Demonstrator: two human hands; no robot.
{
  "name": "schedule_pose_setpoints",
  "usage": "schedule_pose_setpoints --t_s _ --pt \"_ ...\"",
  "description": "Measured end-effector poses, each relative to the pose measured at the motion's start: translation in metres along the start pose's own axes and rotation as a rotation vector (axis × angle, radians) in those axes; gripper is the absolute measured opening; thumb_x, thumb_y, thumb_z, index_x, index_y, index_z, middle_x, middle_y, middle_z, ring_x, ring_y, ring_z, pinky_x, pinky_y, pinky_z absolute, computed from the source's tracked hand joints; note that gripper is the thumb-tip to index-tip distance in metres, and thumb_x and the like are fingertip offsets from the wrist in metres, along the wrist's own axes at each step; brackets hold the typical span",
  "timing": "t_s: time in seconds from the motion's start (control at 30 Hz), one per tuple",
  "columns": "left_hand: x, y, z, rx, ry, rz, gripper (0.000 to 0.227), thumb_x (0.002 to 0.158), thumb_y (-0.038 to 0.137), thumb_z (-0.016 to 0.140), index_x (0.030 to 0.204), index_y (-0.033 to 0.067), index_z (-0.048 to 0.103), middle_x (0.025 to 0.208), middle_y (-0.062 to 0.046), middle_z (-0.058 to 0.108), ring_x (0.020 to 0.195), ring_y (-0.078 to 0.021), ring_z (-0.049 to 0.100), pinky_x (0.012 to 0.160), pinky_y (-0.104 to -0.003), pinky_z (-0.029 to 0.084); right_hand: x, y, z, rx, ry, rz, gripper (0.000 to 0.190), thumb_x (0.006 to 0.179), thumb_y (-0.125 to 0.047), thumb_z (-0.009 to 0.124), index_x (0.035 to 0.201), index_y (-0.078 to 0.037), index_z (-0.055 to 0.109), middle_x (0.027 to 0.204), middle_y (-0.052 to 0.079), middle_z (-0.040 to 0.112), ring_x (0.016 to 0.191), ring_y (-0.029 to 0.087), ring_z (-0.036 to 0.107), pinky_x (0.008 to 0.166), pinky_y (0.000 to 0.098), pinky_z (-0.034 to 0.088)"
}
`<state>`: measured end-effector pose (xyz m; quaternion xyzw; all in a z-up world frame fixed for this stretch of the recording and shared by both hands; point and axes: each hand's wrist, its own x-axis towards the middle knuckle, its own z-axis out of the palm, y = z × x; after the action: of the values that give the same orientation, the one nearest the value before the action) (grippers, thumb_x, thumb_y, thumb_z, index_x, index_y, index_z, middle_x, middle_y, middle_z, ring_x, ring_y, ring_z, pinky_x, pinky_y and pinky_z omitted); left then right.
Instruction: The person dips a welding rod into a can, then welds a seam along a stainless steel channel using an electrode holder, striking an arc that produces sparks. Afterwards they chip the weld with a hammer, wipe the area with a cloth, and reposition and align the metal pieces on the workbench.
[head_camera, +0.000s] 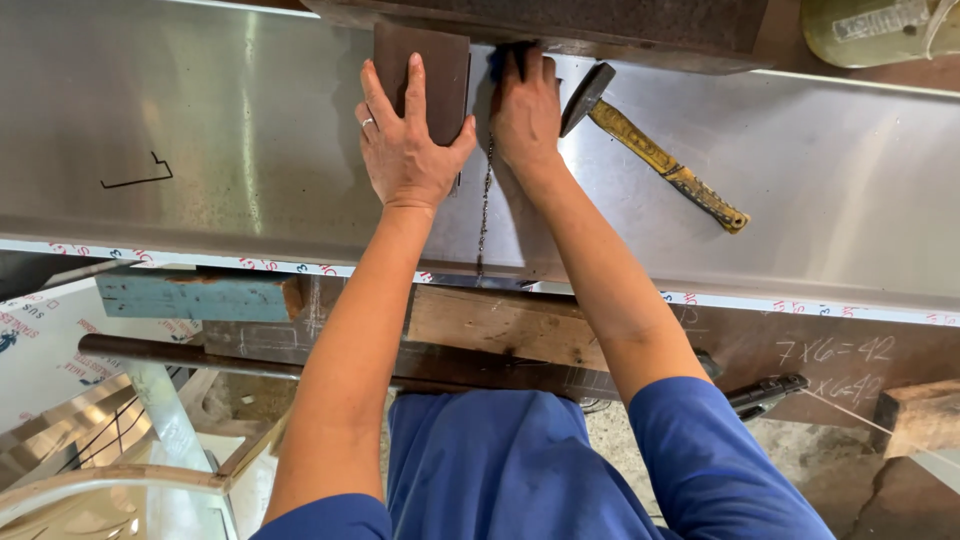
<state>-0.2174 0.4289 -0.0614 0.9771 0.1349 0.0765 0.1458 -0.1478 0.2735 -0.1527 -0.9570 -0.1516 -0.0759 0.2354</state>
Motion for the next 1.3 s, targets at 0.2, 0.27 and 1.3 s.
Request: schedule_pose_setpoints --t_s 0.2,0.27,1.3 --pt "-0.004 -0.002 0.005 0.008 0.014 0.004 0.096 0.080 0.058 0.084 0.159 0.0288 0.037 0.160 -0.023 0.024 0.126 -0.0468 0.048 0.096 -0.055 0.052 -0.025 -0.028 -0.040 0.106 -0.122 -0.173 0.040 0.093 -0.016 0.074 0.130 -0.003 0.064 0.131 0.014 0.057 0.119 0.036 0.053 0.097 0.0459 0.048" --pt "-0.003 -0.002 0.004 0.009 0.011 0.003 0.096 0.080 0.058 0.084 0.159 0.0290 0.037 0.160 -0.023 0.024 0.127 -0.0464 0.048 0.097 -0.055 0.052 -0.058 -0.037 -0.061 0.096 -0.203 -0.172 0.045 0.088 -0.017 0.074 0.130 -0.002 0.064 0.131 0.015 0.057 0.119 0.036 0.053 0.096 0.0456 0.049" --pt "-0.006 -0.009 0.015 0.023 0.060 0.041 0.100 0.083 0.059 0.085 0.162 0.0292 0.032 0.161 -0.024 0.023 0.129 -0.0467 0.047 0.097 -0.054 0.054 -0.015 -0.009 -0.046 -0.120 -0.626 -0.198 0.098 0.100 -0.059 0.055 0.166 0.002 0.015 0.173 0.019 0.002 0.160 0.037 -0.004 0.129 0.0557 -0.001"
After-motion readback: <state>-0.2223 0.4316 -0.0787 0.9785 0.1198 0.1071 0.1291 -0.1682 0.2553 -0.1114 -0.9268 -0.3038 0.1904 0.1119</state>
